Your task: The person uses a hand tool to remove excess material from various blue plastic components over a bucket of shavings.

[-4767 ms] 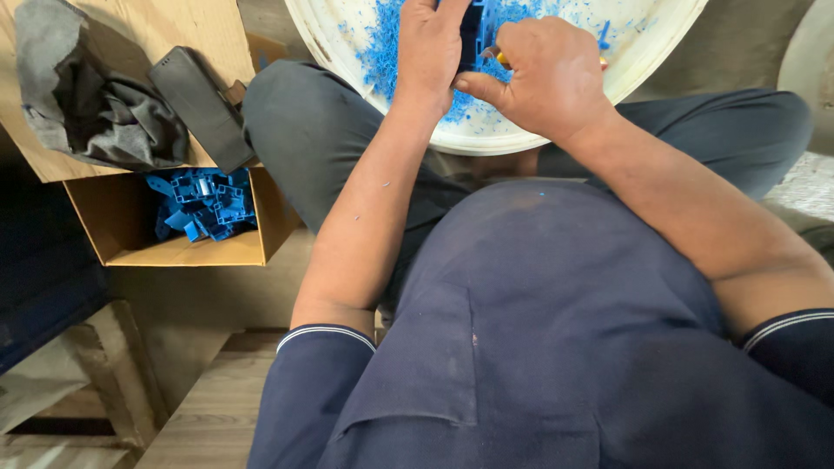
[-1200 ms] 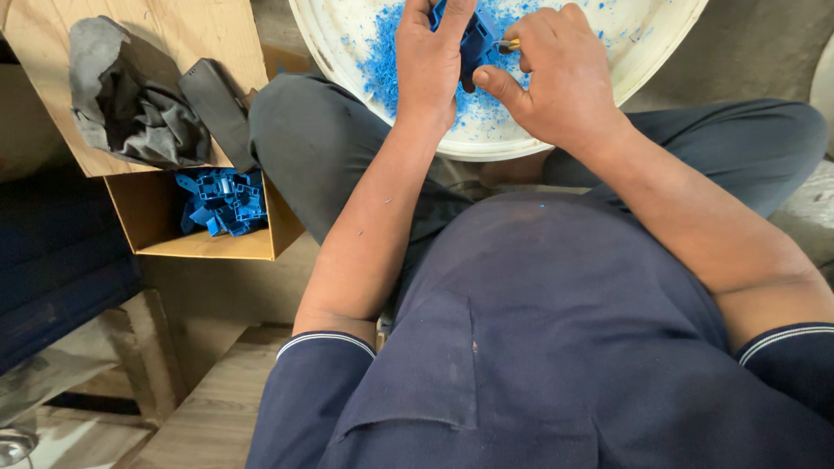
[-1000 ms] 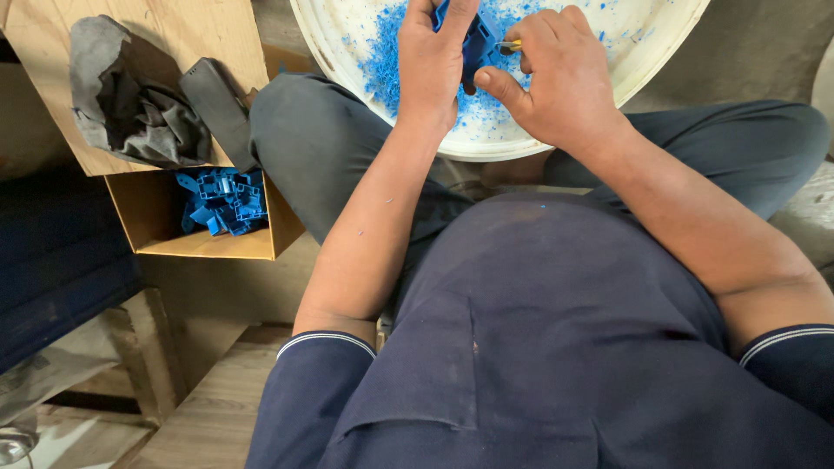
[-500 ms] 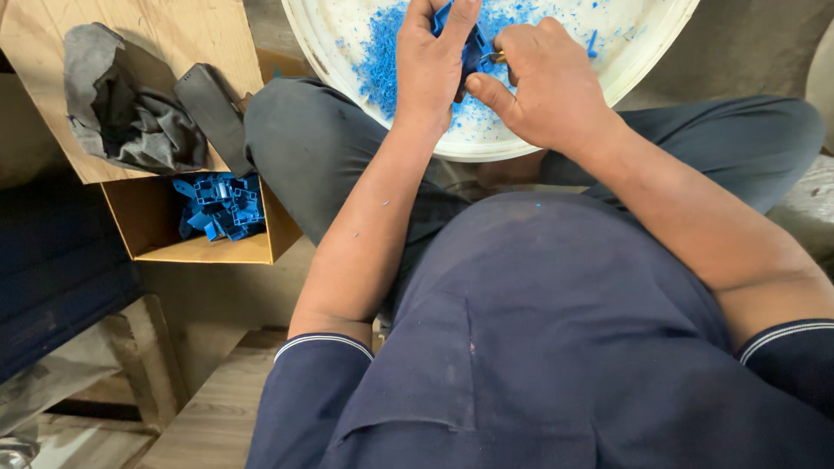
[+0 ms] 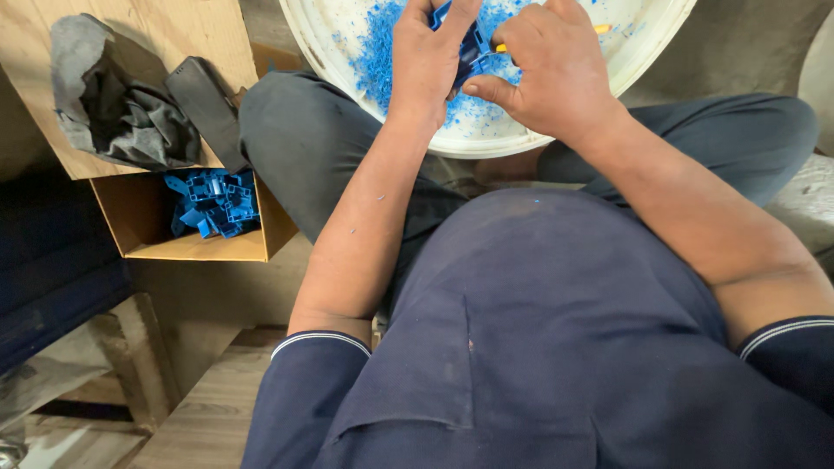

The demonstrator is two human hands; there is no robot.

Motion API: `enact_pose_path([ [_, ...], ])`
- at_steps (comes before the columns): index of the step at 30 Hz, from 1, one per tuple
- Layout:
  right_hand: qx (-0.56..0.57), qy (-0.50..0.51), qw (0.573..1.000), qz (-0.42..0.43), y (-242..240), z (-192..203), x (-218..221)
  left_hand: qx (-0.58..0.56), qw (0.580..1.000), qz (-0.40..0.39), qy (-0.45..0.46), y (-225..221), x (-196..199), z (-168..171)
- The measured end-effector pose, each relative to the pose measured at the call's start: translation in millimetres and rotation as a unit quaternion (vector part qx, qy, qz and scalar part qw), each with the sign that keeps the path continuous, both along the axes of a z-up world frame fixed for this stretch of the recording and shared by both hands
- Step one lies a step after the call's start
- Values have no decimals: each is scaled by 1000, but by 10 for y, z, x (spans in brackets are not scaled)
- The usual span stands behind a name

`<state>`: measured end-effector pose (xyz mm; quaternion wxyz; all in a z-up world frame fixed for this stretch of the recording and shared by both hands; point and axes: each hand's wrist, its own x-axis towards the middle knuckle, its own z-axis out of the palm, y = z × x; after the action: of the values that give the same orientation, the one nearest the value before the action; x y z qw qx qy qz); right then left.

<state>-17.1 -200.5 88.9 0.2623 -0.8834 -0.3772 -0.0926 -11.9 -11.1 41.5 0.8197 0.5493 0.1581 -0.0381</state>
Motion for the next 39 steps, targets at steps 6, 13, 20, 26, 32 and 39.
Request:
enact_pose_path([
  [6,-20,-24,999,31,-32,-97,6,48,997,-54,29,32,-12,-53],
  [13,-44,-1,999,32,-31,-121,-1,1,997,-76,29,57,6,-52],
  [20,39,50,998,-14,9,-93,-55,-90,992,-83,8,69,-9,-8],
  [26,34,34,999,-13,34,-102,-106,-136,987,-85,-25,68,-16,29],
  [32,11,34,999,-5,67,-30,-100,-89,994,-63,-23,46,3,0],
  [39,124,209,969,34,-5,264,-11,4,996,-16,-92,-46,58,-368],
])
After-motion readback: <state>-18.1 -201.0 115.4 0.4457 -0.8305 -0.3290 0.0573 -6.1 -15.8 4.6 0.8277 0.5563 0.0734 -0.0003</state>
